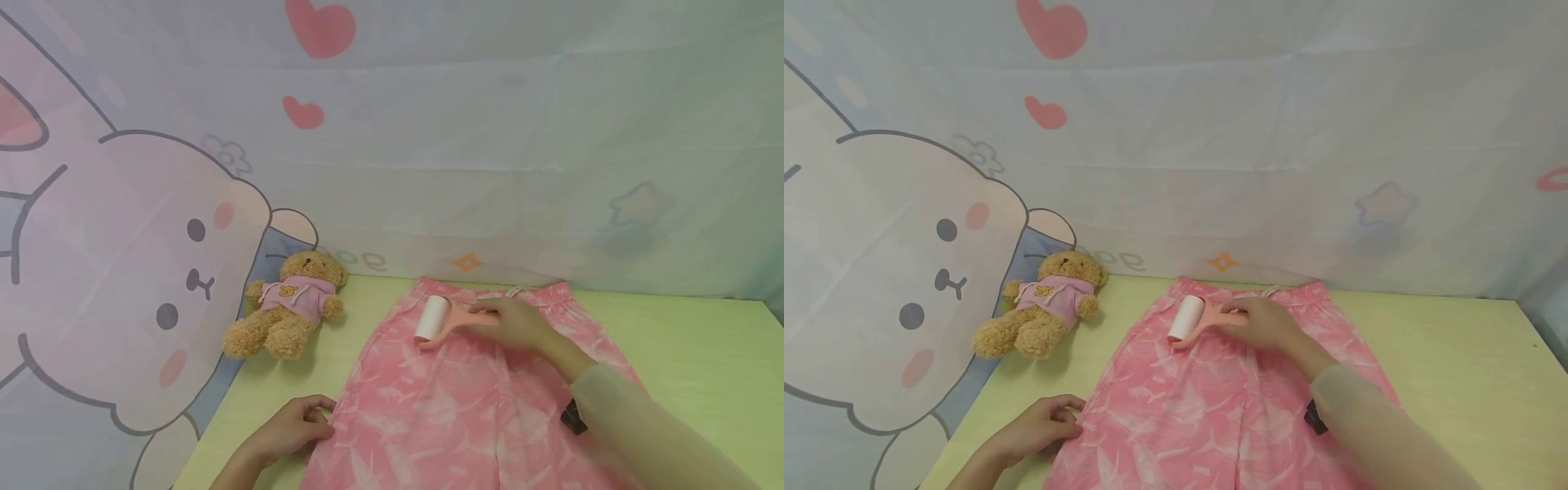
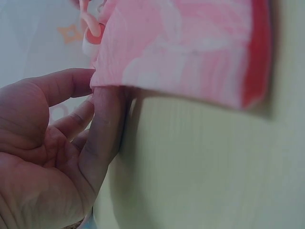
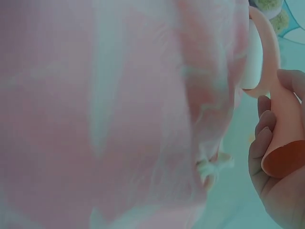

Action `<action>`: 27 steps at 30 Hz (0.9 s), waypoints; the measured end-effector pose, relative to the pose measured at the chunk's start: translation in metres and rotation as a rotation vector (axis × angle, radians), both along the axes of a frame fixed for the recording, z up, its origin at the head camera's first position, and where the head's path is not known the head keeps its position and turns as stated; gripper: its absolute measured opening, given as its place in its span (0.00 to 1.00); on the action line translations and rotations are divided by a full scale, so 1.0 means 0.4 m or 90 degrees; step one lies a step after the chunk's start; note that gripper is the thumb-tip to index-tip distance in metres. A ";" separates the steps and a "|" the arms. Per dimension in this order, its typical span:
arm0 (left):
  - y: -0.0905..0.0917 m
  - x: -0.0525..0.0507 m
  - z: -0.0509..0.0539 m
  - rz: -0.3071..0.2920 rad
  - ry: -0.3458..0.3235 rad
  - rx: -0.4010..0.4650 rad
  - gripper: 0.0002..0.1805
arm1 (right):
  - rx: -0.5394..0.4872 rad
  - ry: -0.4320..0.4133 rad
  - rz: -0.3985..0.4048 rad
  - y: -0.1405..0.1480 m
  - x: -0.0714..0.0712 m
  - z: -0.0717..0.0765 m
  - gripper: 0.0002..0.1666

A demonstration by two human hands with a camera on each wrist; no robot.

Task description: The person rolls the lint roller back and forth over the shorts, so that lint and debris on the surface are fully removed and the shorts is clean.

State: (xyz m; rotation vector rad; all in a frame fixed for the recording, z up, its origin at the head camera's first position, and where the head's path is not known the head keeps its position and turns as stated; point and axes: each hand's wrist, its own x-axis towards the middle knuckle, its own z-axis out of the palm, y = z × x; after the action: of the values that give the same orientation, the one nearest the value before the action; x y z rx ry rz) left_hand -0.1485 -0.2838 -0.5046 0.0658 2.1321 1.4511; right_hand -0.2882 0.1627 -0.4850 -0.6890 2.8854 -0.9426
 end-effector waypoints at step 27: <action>0.000 -0.003 -0.006 0.002 0.007 0.002 0.21 | 0.016 0.040 -0.022 0.226 0.074 0.006 0.28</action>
State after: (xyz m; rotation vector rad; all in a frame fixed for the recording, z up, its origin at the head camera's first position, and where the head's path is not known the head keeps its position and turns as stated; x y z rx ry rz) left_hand -0.1496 -0.2839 -0.5070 0.0709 2.1397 1.4586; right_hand -0.2586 0.2533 -0.4828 -0.6814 2.9670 -0.9029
